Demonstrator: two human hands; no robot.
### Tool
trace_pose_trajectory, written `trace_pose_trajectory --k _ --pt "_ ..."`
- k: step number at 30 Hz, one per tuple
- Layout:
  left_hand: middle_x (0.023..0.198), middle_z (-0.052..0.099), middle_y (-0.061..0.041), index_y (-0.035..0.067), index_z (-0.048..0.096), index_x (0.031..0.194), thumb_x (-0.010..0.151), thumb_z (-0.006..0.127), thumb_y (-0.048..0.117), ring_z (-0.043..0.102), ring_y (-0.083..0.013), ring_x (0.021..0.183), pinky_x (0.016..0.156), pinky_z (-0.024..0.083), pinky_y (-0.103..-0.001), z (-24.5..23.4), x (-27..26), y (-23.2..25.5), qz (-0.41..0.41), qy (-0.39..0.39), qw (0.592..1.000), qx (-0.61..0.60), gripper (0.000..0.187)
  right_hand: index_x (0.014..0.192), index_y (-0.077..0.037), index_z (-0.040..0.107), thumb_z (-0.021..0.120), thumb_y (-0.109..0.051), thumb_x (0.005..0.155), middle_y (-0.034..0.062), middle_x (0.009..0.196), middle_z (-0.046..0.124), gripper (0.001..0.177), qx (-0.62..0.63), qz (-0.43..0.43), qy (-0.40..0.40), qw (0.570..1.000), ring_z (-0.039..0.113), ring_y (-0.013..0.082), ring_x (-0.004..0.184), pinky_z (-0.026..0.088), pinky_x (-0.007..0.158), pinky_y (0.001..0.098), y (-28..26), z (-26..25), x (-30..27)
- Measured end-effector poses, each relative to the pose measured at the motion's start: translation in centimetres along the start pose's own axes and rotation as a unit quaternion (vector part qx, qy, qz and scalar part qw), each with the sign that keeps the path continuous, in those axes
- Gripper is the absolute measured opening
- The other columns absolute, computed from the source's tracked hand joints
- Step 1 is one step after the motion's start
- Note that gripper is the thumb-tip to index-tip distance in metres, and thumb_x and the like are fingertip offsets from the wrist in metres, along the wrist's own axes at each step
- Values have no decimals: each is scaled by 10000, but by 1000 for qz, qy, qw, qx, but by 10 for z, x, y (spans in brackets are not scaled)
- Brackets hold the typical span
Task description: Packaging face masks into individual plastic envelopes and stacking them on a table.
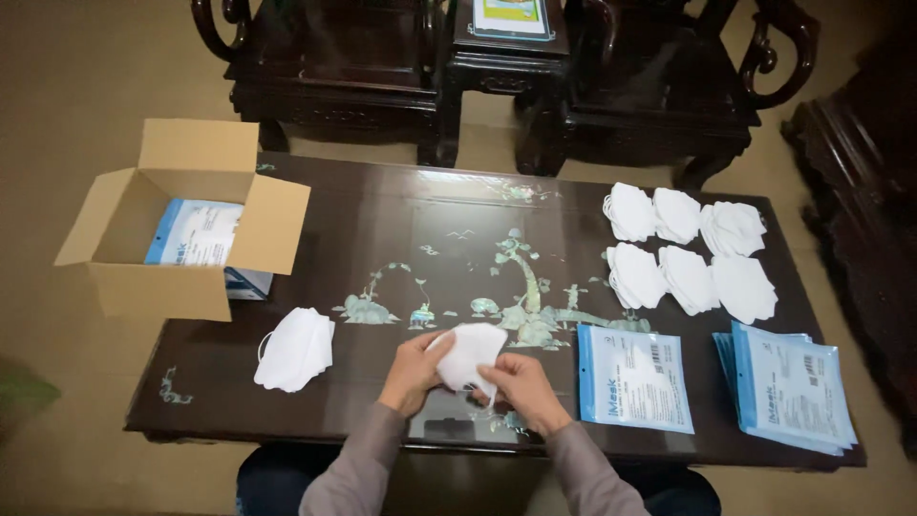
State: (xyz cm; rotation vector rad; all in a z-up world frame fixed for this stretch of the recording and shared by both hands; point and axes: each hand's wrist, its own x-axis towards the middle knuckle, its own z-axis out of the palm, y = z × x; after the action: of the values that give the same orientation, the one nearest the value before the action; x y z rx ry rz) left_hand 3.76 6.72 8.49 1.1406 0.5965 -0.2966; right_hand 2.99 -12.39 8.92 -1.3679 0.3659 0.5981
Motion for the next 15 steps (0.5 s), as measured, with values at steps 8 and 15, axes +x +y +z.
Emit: trace_pose_trajectory --k 8,15 --pt "959 748 -234 -70 694 1182 913 766 114 769 -287 699 548 661 -363 0 49 -82 -34 -12 998 52 334 1018 24 738 801 -126 902 161 788 725 199 20 21 96 995 757 281 572 594 396 318 27 -6 29" --pt "1217 685 -325 -149 612 1275 906 628 -77 765 -425 936 768 663 -474 9 -1 -29 -38 -38 998 -15 376 998 56 768 725 38 874 159 815 764 133 51 10 75 996 768 251 646 637 533 309 13 0 9"
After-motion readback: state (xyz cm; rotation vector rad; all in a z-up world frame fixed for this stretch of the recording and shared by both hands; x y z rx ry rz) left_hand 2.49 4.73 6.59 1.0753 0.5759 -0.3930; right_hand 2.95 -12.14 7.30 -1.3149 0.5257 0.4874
